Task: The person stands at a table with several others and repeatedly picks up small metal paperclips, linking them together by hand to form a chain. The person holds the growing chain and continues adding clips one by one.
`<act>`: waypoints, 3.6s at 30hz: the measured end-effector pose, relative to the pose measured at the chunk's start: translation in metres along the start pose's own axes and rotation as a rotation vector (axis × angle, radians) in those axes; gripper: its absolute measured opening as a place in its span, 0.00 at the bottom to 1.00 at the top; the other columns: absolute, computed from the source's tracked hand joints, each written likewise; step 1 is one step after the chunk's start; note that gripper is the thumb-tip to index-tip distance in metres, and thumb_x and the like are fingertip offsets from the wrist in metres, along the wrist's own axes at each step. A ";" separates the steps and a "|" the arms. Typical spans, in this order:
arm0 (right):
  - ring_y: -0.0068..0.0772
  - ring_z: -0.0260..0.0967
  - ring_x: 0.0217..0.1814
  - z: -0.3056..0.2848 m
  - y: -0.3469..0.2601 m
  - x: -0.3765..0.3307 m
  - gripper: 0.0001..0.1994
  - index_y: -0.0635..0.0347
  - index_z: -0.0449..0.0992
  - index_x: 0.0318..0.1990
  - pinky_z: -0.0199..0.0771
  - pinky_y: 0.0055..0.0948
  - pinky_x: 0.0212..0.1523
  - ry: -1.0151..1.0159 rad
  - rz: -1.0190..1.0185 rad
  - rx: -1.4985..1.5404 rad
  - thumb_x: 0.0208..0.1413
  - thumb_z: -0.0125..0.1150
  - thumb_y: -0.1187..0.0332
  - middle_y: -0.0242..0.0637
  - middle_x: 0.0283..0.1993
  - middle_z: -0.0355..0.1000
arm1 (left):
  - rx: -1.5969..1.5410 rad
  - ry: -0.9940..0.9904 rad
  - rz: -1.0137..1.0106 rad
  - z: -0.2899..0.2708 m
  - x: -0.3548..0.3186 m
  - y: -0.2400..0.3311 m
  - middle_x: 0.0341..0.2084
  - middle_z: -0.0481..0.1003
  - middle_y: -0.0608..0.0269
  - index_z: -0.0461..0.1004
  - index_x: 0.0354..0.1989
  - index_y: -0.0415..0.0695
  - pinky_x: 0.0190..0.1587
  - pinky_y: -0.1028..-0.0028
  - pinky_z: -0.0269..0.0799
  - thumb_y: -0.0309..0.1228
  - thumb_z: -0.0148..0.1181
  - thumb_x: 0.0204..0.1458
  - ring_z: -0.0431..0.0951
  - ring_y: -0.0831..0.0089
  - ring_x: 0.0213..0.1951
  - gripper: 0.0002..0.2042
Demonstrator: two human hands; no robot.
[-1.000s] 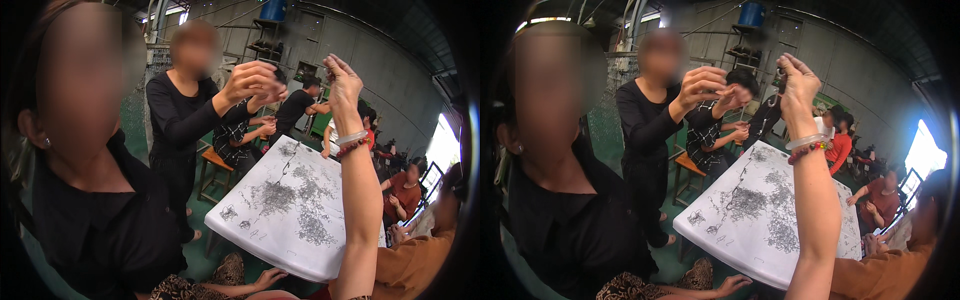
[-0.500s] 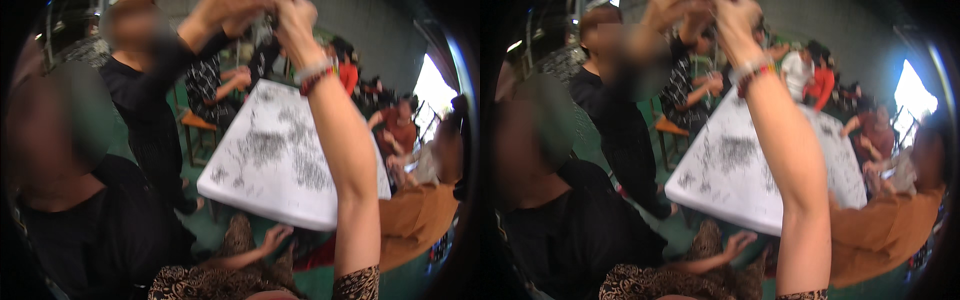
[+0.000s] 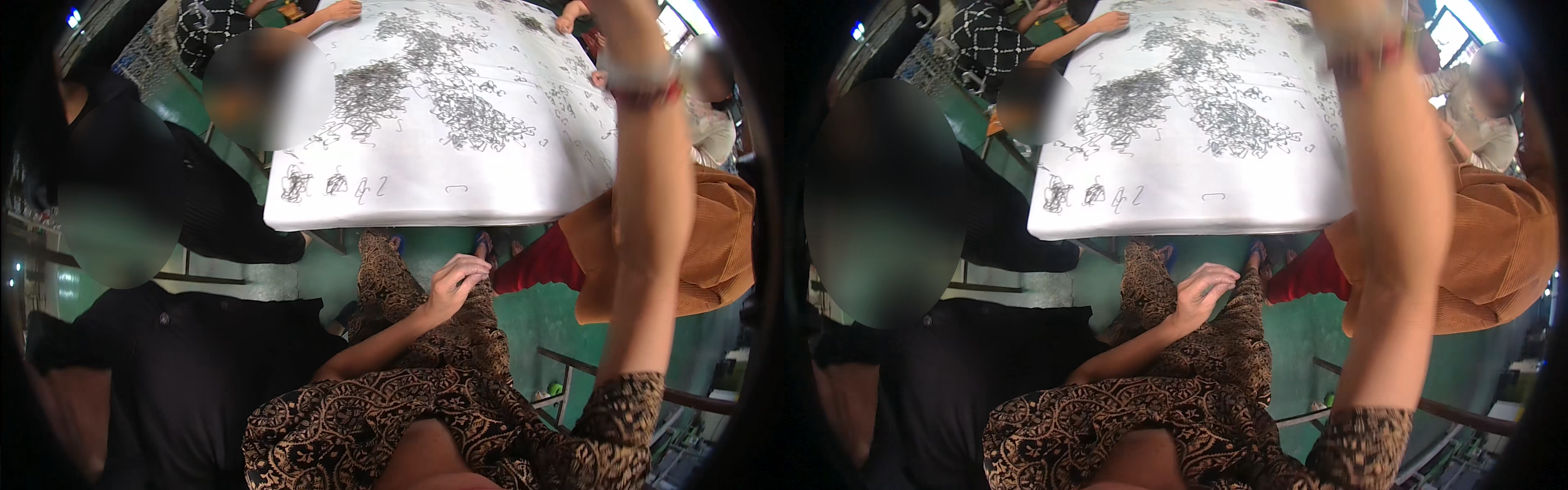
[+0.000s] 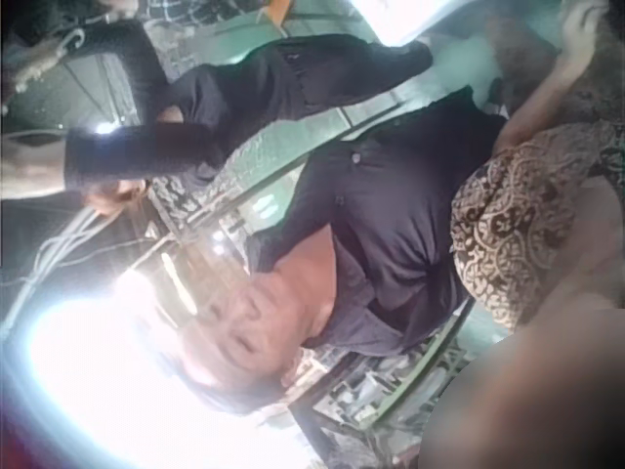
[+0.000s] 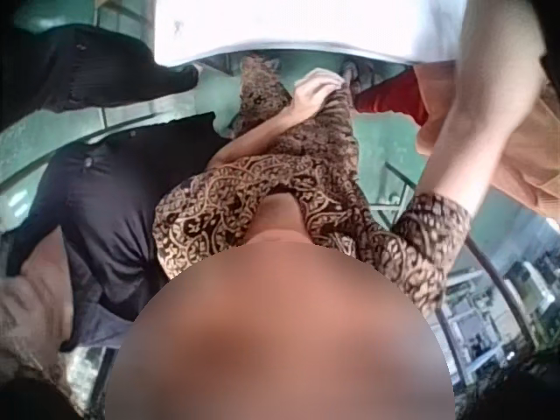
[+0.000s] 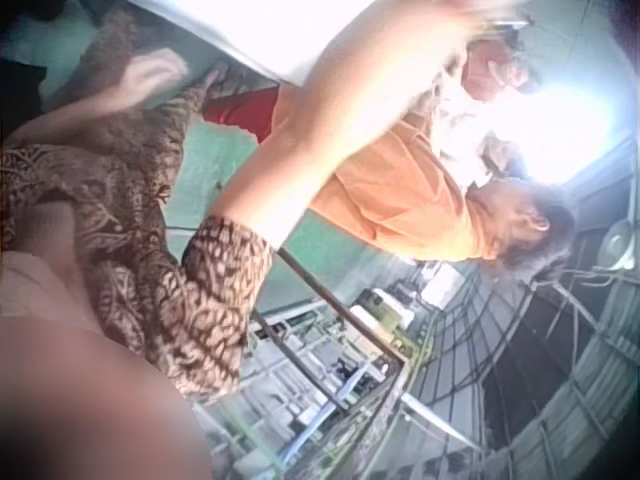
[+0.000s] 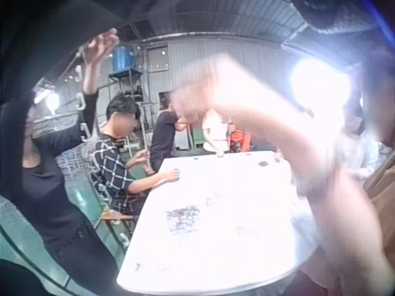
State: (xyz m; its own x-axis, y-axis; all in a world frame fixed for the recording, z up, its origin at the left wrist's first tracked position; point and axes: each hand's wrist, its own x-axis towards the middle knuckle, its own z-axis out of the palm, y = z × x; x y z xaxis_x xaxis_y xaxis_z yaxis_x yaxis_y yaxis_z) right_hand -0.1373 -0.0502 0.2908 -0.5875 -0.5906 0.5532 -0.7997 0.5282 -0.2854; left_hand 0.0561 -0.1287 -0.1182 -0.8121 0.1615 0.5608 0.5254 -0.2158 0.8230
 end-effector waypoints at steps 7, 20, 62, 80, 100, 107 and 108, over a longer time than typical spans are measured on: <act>0.34 0.76 0.28 0.208 0.192 -0.236 0.10 0.63 0.81 0.34 0.75 0.33 0.33 -0.185 0.891 -0.144 0.48 0.70 0.67 0.44 0.24 0.76 | 0.029 -0.144 0.057 -0.005 0.023 0.009 0.37 0.79 0.57 0.75 0.36 0.37 0.41 0.70 0.77 0.15 0.61 0.48 0.79 0.64 0.41 0.07; 0.53 0.75 0.35 0.274 0.263 -0.293 0.09 0.72 0.78 0.37 0.74 0.41 0.37 0.175 0.694 -0.115 0.47 0.64 0.80 0.56 0.30 0.75 | 0.112 -0.140 -0.131 -0.007 0.045 0.000 0.37 0.80 0.60 0.77 0.35 0.39 0.43 0.66 0.75 0.18 0.64 0.46 0.80 0.62 0.42 0.07; 0.18 0.67 0.32 0.224 -0.021 -0.343 0.16 0.68 0.67 0.51 0.68 0.16 0.31 0.971 0.794 0.767 0.55 0.61 0.82 0.36 0.35 0.73 | 0.097 -0.235 -0.328 -0.008 0.064 0.001 0.40 0.80 0.58 0.78 0.42 0.39 0.46 0.73 0.74 0.26 0.65 0.51 0.80 0.71 0.42 0.11; 0.19 0.70 0.32 0.202 -0.023 -0.327 0.17 0.67 0.67 0.51 0.70 0.15 0.29 1.029 0.740 0.882 0.54 0.60 0.84 0.38 0.37 0.74 | 1.361 -0.282 -0.220 -0.175 0.193 -0.108 0.35 0.75 0.52 0.73 0.37 0.38 0.38 0.62 0.76 0.25 0.52 0.55 0.76 0.59 0.42 0.06; 0.23 0.72 0.32 0.210 -0.019 -0.337 0.15 0.66 0.69 0.47 0.74 0.21 0.32 1.206 0.763 0.605 0.52 0.62 0.83 0.39 0.34 0.75 | -0.081 -0.118 -0.342 0.040 0.123 0.036 0.39 0.76 0.62 0.74 0.41 0.35 0.47 0.76 0.71 0.25 0.57 0.59 0.75 0.78 0.41 0.06; 0.24 0.72 0.33 0.201 0.005 -0.363 0.13 0.70 0.74 0.49 0.72 0.20 0.32 1.160 0.817 0.597 0.55 0.56 0.84 0.44 0.38 0.77 | -0.058 -0.201 -0.469 0.030 0.116 0.049 0.37 0.78 0.58 0.72 0.39 0.34 0.50 0.74 0.71 0.24 0.53 0.60 0.76 0.75 0.43 0.06; 0.23 0.70 0.31 0.194 0.021 -0.367 0.09 0.71 0.77 0.43 0.70 0.19 0.31 1.070 0.854 0.596 0.56 0.55 0.84 0.42 0.37 0.76 | 0.001 -0.229 -0.389 0.027 0.113 0.050 0.36 0.78 0.57 0.72 0.39 0.35 0.51 0.72 0.71 0.24 0.53 0.60 0.76 0.74 0.43 0.05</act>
State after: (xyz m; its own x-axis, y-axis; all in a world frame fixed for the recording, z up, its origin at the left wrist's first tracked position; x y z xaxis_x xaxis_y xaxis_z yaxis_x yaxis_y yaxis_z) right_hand 0.0377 0.0587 -0.0704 -0.7367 0.6152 0.2807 -0.3568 -0.0010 -0.9342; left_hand -0.0026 -0.0950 -0.0105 -0.8723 0.4390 0.2153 0.1928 -0.0959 0.9765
